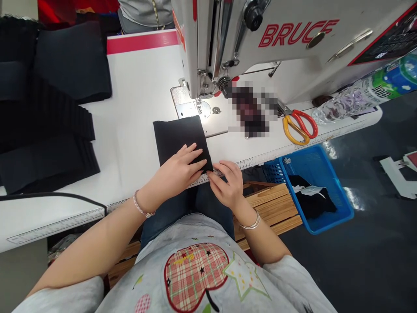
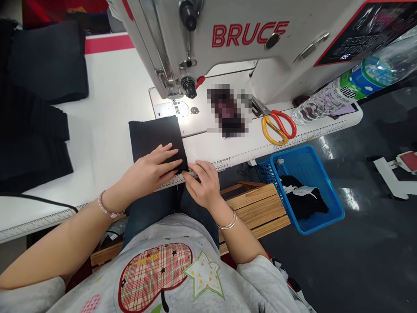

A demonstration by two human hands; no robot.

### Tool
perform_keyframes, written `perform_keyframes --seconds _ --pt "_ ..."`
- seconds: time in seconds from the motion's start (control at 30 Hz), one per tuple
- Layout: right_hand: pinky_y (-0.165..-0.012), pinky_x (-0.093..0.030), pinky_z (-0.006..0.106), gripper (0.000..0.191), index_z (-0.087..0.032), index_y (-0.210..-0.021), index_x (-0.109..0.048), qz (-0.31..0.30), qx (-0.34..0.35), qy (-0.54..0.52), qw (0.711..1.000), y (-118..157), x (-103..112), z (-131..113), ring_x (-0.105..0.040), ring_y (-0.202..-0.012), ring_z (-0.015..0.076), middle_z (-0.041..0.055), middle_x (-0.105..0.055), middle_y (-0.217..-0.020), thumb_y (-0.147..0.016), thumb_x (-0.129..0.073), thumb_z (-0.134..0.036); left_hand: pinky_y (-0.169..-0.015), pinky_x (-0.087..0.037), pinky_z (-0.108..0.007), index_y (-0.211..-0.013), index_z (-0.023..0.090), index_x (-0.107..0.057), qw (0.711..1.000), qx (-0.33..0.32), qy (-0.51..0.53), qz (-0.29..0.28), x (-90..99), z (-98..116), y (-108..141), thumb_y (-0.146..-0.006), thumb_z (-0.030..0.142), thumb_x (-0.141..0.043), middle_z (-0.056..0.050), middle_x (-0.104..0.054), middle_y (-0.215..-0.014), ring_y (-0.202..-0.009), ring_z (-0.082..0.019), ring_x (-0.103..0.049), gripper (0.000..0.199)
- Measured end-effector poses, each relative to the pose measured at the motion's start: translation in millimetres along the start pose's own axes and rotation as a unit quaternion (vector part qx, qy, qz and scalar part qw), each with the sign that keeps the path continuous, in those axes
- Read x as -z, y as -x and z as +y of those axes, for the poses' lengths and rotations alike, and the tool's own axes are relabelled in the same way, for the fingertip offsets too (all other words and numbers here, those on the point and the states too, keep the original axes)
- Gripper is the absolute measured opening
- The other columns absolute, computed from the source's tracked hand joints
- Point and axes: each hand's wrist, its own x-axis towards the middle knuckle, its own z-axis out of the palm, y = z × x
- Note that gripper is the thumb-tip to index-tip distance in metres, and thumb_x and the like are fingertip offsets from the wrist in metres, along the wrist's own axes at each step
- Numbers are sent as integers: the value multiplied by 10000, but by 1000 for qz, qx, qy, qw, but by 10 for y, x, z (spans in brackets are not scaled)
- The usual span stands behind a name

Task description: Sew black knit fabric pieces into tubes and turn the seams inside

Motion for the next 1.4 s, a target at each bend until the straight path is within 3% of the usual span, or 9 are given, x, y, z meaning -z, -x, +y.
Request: perform_keyframes --seconds 0.1,0.37,0.73,1.0,1.4 --pt "-974 -475 446 239 -234 -1057 -695 -8 -3 15 1000 -17 -18 -31 -553 -1143 249 79 -655 -1148 -835 -646 -159 -1084 -430 -557 -1170 104 -671 999 -21 -29 36 -63 8 13 -969 239 -432 -175 -620 -1285 -1321 -349 -487 340" --pt "-1001 -437 439 205 -251 -1028 -713 -21 -17 18 999 -20 -22 -50 -532 -1156 237 72 -649 -1131 -869 -598 -194 -1086 -424 -569 -1204 109 -639 996 -31 -53 60 -122 40 39 -949 202 -484 -161 -619 -1296 -1344 -353 -458 312" --pt "-1034 -412 444 213 -253 -1045 -709 -39 -30 -1 999 4 2 -41 -507 -1190 246 79 -622 -1182 -886 -575 -203 -1085 -425 -569 -1281 48 -577 994 -41 -103 14 -102 139 38 -927 148 -486 -175 -595 -1340 -1336 -383 -453 379" --pt "-1054 -403 445 196 -248 -1044 -692 -56 -28 -2 998 1 42 -37 -485 -1216 246 90 -591 -1217 -914 -546 -231 -1093 -405 -581 -1355 -25 -483 991 -17 -132 -26 -118 302 56 -921 103 -432 -252 -478 -1431 -1402 -413 -328 455" --pt "-1068 -399 439 229 -253 -1072 -687 -71 -21 9 997 -8 70 -31 -482 -1228 239 85 -594 -1221 -929 -517 -197 -1112 -385 -579 -1378 -44 -436 991 -14 -135 9 -192 327 87 -934 60 -381 -269 -469 -1427 -1438 -384 -227 460"
